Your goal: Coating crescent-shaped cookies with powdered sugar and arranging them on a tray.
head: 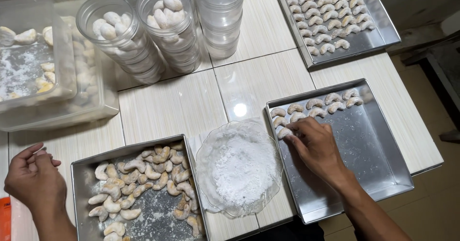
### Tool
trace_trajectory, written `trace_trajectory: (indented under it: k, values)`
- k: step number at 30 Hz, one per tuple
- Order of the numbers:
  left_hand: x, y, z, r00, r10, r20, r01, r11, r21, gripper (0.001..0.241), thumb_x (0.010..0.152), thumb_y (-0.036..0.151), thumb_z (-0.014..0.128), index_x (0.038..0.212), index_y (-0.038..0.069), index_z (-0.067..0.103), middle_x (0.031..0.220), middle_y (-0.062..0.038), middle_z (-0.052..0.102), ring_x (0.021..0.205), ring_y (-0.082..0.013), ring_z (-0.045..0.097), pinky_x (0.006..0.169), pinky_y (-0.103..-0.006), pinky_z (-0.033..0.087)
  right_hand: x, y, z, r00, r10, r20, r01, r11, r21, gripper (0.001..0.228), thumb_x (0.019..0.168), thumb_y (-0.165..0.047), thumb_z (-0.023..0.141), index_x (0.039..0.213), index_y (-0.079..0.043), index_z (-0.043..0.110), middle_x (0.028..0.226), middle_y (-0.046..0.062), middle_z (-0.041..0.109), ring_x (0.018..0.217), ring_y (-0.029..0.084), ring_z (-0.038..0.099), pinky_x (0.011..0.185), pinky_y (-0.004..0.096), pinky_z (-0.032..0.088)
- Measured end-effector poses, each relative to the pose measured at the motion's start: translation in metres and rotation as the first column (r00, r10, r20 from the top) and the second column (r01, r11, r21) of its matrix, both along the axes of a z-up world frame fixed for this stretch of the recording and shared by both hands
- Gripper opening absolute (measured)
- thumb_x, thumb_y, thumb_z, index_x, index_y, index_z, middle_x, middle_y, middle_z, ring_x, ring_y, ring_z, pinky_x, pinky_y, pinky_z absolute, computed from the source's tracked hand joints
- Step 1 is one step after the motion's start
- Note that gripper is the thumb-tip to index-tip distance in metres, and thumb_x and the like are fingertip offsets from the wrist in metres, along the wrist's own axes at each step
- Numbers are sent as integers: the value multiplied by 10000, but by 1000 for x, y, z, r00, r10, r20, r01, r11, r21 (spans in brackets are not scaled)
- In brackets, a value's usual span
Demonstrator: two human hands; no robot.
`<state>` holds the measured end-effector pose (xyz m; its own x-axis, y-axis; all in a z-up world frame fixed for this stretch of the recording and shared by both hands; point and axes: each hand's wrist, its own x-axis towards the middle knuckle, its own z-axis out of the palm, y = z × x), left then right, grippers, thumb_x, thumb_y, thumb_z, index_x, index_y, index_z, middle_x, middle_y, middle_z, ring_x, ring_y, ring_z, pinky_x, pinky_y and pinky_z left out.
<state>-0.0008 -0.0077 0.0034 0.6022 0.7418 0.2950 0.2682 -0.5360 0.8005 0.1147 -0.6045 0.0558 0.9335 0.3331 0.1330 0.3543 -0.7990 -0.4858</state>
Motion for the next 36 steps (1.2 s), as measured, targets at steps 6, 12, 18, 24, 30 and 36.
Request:
trace_trajectory:
  k: [6, 12, 18, 24, 30, 36]
  values:
    - [-1, 3, -4, 1000, -14, 6, 14, 999, -42, 240, 1152, -31, 534, 1324, 19, 693, 967, -50, 622, 778, -97, 626, 777, -216, 537, 1, 6, -1, 1000, 3, -25, -2, 999, 32, 217, 923, -232, 726, 1101, -125, 661, 1041, -2, 709, 949, 212, 668, 816, 398, 440]
    - [-2, 11, -14, 999, -31, 33, 34, 996, -83, 229, 1174, -13, 513, 1342, 20, 665, 1024, -63, 629, 791, -94, 621, 748, -202, 515, 2, 10, 2, 999, 36, 6, -37, 997, 62, 179, 917, -201, 745, 1027, -93, 654, 989, 30, 695, 889, 221, 668, 769, 388, 474]
    - [0, 5, -7, 1000, -18, 18, 21, 992, -125, 214, 1181, 3, 500, 1339, 48, 638, 1018, -49, 609, 807, -66, 607, 757, -181, 488, 2, 12, 5, 998, 64, 1, -64, 992, 110, 183, 913, -147, 743, 1032, -41, 651, 970, 77, 679, 854, 240, 662, 733, 366, 526]
    - [-1, 6, -8, 999, -33, 19, 35, 994, -103, 238, 1165, 11, 499, 1349, 31, 648, 1008, -52, 613, 807, -88, 615, 776, -195, 500, 2, 15, 10, 997, 79, 18, -81, 986, 145, 147, 930, -133, 727, 1006, -32, 652, 948, 82, 664, 836, 235, 635, 731, 355, 503]
    - [-1, 5, -7, 998, -51, 22, 53, 996, -76, 224, 1179, 1, 509, 1339, 26, 664, 1004, -62, 622, 808, -105, 625, 780, -212, 499, 2, 13, 5, 999, 41, -18, -39, 991, 125, 178, 922, -159, 725, 1058, -55, 675, 1006, 68, 687, 911, 228, 661, 785, 347, 528]
    - [0, 1, 0, 1000, -27, 13, 27, 1000, 5, 224, 1150, -46, 558, 1295, -6, 724, 972, -82, 672, 792, -140, 674, 739, -255, 564, 3, 12, 37, 979, -107, -172, 128, 985, 116, 263, 890, -145, 745, 1146, -119, 693, 1081, 58, 694, 829, 185, 710, 655, 304, 576]
